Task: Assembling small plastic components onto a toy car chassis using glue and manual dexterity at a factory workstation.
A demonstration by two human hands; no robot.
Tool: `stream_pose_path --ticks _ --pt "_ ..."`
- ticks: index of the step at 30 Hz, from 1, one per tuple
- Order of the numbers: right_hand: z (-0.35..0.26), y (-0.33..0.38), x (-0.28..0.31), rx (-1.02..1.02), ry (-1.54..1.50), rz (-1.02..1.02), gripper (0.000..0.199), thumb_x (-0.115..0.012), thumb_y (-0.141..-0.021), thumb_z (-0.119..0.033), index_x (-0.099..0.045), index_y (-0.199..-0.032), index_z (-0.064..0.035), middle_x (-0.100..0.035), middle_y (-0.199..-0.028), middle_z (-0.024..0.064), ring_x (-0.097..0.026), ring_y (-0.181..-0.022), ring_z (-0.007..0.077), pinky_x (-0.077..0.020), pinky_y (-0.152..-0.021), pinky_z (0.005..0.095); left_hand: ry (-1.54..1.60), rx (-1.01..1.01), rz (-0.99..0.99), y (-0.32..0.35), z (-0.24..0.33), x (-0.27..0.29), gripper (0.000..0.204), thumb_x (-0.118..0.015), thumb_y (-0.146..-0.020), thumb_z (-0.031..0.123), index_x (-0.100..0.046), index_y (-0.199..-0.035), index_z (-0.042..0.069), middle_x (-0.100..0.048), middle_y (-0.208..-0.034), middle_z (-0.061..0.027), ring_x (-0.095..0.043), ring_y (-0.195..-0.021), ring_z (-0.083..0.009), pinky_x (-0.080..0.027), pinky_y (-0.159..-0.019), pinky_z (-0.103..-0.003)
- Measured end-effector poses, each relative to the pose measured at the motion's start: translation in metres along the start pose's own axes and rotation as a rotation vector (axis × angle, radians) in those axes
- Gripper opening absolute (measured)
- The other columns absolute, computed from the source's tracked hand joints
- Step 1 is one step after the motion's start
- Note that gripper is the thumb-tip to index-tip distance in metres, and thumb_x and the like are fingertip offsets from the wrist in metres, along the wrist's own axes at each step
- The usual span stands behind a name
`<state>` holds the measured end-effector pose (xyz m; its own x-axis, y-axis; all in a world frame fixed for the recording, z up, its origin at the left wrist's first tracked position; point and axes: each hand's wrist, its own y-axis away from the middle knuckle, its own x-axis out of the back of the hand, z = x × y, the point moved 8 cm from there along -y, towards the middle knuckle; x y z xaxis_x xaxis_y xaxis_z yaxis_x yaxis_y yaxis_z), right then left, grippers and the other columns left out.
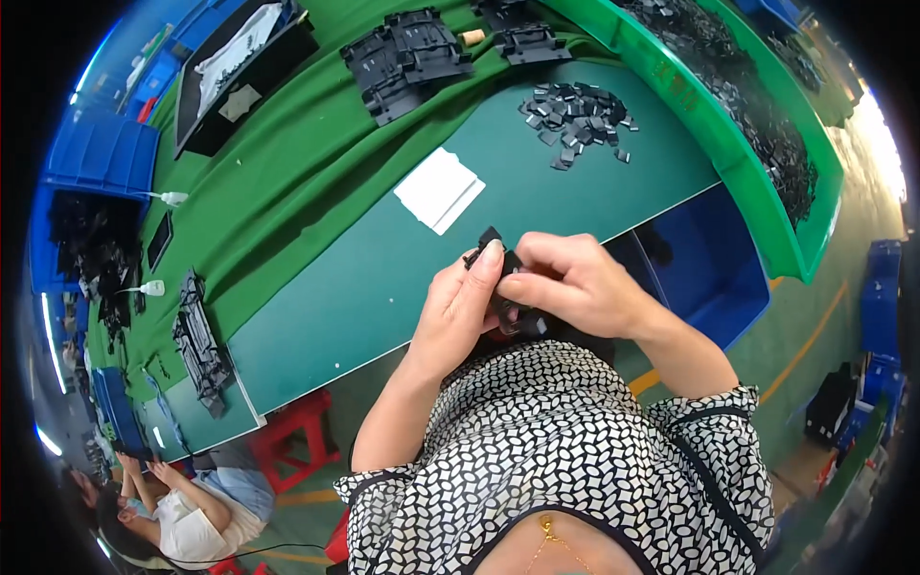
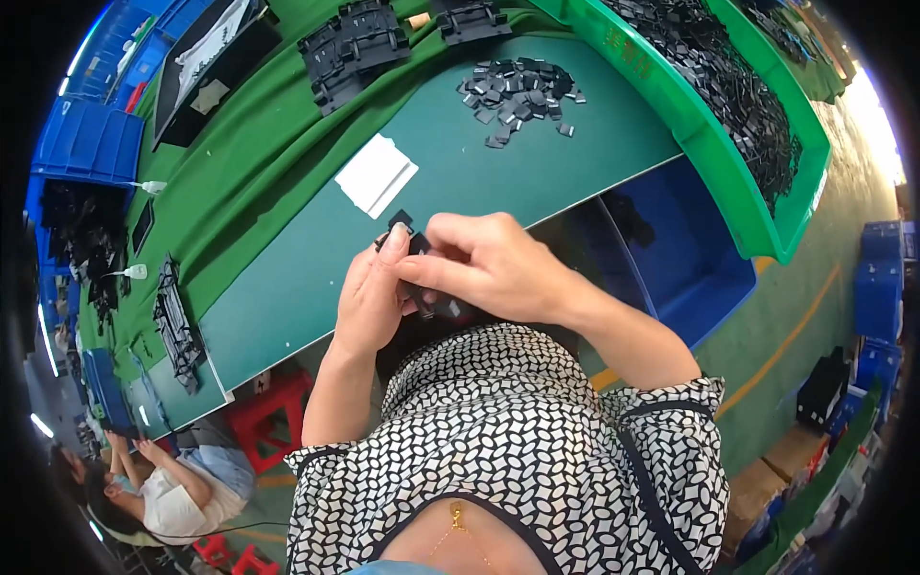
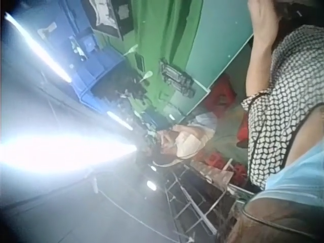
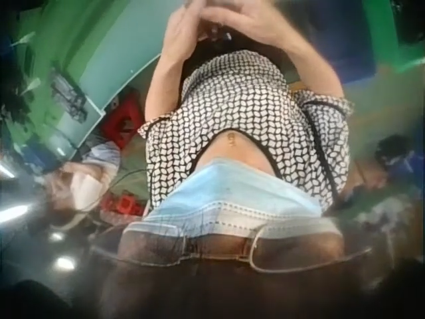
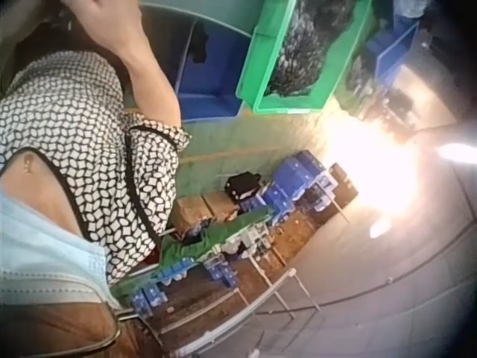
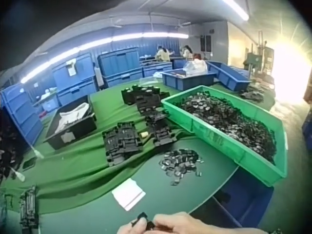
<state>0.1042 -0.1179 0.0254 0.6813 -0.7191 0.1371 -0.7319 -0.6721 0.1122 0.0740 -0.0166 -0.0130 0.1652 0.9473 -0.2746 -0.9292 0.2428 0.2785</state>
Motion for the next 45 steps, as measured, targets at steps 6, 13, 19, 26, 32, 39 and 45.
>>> stream_pose_path --ticks 6,13,19,26,32,39,45 --pt "0.019 -0.002 -0.012 -0.004 -0.46 0.021 0.027 -0.05 -0.096 -0.022 -0.055 -0.076 -0.0031 -0.053 -0.071 -0.0043 -0.045 -0.063 0.0031 -0.0372 -0.053 0.0197 0.095 0.068 0.017 0.007 -0.013 0.004 0.033 -0.044 -0.097 0.035 -0.053 -0.099 0.004 -0.055 -0.084 -0.0015 -0.053 -0.064 -0.0057 -0.043 -0.052 -0.018" --pt "0.031 -0.004 -0.017 -0.098 -0.465 -0.015 0.026 -0.051 -0.095 -0.026 -0.06 -0.084 -0.0044 -0.052 -0.07 -0.0052 -0.039 -0.057 0.0007 -0.0315 -0.049 0.0168 0.126 -0.025 0.027 0.008 -0.016 0.004 0.021 -0.045 -0.097 0.025 -0.053 -0.094 0.006 -0.054 -0.078 0.0019 -0.049 -0.063 -0.0035 -0.038 -0.053 -0.016" --pt "0.035 -0.006 -0.024 -0.053 -0.613 -0.065 0.022 -0.053 -0.094 -0.022 -0.061 -0.086 -0.0031 -0.057 -0.072 -0.002 -0.04 -0.056 0.0011 -0.0312 -0.049 0.0159 0.232 -0.082 0.037 0.011 -0.014 -0.001 0.025 -0.045 -0.096 0.027 -0.052 -0.085 0.006 -0.051 -0.074 0.0014 -0.044 -0.058 -0.0041 -0.034 -0.05 -0.018" --pt "0.035 -0.003 -0.038 0.002 -0.808 0.016 0.027 -0.051 -0.095 -0.024 -0.06 -0.081 -0.0026 -0.059 -0.068 -0.0002 -0.05 -0.057 0.0025 -0.0355 -0.047 0.0173 0.503 -0.072 0.172 0.018 -0.021 -0.002 0.024 -0.048 -0.093 0.027 -0.049 -0.078 0.008 -0.049 -0.07 0.0014 -0.04 -0.055 -0.0047 -0.031 -0.049 -0.019" --pt "0.026 -0.005 -0.028 0.009 -1.234 0.128 0.036 -0.044 -0.095 -0.024 -0.035 -0.063 -0.0114 -0.027 -0.051 -0.0022 -0.025 -0.045 0.0086 -0.0212 -0.042 0.0247 1.034 -0.249 -0.023 0.007 0.009 0.019 0.028 -0.036 -0.094 0.025 -0.037 -0.071 0.011 -0.036 -0.061 0.0008 -0.034 -0.05 -0.0098 -0.029 -0.041 -0.024" --pt "0.03 -0.012 -0.029 -0.078 -1.147 0.004 0.025 -0.043 -0.092 -0.022 -0.053 -0.08 -0.0025 -0.05 -0.061 0.0055 -0.035 -0.046 0.0098 -0.0281 -0.042 0.0239 0.272 -0.065 0.127 0.014 0.01 0.016 0.028 -0.039 -0.093 0.022 -0.043 -0.07 0.006 -0.047 -0.06 -0.0067 -0.039 -0.048 -0.0128 -0.034 -0.048 -0.024" --pt "0.038 -0.012 -0.027 -0.196 -0.942 0.018 0.04 -0.042 -0.097 -0.035 -0.056 -0.086 0.0003 -0.05 -0.067 0.0045 -0.038 -0.049 0.0069 -0.0306 -0.043 0.0197 0.15 -0.001 0.124 0.021 0.006 0.016 0.027 -0.045 -0.093 0.024 -0.05 -0.074 0.005 -0.051 -0.066 -0.0013 -0.044 -0.054 -0.0075 -0.034 -0.05 -0.022"
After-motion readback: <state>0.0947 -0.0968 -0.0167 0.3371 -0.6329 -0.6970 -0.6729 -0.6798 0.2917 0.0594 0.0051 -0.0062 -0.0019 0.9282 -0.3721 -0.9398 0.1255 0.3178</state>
